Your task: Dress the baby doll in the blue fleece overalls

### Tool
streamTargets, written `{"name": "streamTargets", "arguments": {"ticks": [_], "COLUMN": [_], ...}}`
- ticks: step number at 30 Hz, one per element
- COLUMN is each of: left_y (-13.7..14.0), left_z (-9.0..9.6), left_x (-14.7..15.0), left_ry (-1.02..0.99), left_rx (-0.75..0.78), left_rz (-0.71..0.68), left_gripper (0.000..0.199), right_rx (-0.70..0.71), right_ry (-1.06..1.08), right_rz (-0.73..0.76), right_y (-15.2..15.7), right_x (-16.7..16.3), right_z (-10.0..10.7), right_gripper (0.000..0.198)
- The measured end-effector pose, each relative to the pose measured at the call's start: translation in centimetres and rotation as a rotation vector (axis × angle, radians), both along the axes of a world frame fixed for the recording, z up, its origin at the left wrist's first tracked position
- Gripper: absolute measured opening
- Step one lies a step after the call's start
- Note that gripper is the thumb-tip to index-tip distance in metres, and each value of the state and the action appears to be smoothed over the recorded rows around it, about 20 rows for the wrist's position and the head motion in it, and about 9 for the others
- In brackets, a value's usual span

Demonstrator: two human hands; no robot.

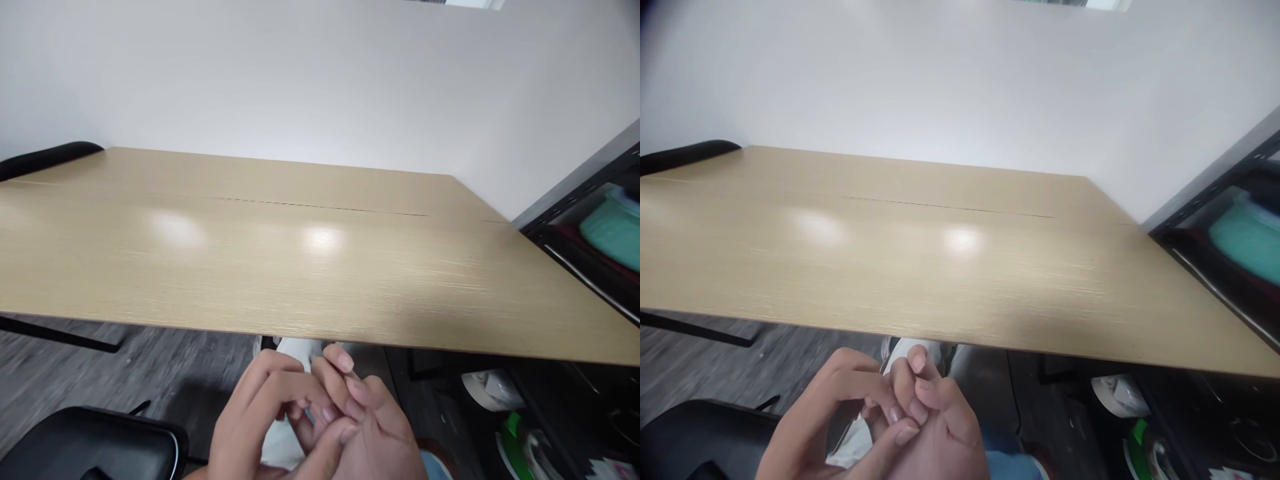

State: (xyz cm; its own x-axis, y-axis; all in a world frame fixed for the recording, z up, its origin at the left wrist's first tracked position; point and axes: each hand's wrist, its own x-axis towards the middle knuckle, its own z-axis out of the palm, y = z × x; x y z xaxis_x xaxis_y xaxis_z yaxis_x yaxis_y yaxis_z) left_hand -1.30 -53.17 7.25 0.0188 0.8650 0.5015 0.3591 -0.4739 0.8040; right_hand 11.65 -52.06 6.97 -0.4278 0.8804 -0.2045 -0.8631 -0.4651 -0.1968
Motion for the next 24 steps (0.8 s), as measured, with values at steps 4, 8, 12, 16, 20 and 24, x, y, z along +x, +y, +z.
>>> {"name": "streamTargets", "arguments": {"ticks": [4, 8, 12, 16, 20, 24], "left_y": [0.5, 1.0, 1.0, 0.7, 0.5, -0.1], "left_z": [0.8, 1.4, 1.4, 1.1, 1.0, 1.0], "left_x": [-0.3, -0.3, -0.4, -0.8, -0.7, 0.2], "left_ry": [-0.039, -0.057, -0.081, -0.065, -0.046, -0.032], "left_rx": [-0.058, -0.074, -0.082, -0.104, -0.087, -0.016], "left_rz": [-0.122, -0.166, -0.159, -0.146, -0.125, 0.013], "left_gripper": [0.017, 0.019, 0.018, 0.014, 0.012, 0.012], "right_rx": [-0.009, -0.027, -0.018, -0.023, -0.035, -0.076], "right_ry": [-0.019, -0.003, 0.006, 0.010, 0.032, 0.099], "right_rz": [0.046, 0.072, 0.097, 0.091, 0.052, 0.010], "right_y": [-0.2, -0.4, -0.4, -0.5, -0.6, -0.6], "right_x": [0.4, 0.5, 0.5, 0.5, 0.3, 0.0], "right_z": [-0.2, -0.2, -0.2, -0.3, 0.0, 0.9], "right_gripper": [0.028, 0.030, 0.031, 0.034, 0.034, 0.032]}}
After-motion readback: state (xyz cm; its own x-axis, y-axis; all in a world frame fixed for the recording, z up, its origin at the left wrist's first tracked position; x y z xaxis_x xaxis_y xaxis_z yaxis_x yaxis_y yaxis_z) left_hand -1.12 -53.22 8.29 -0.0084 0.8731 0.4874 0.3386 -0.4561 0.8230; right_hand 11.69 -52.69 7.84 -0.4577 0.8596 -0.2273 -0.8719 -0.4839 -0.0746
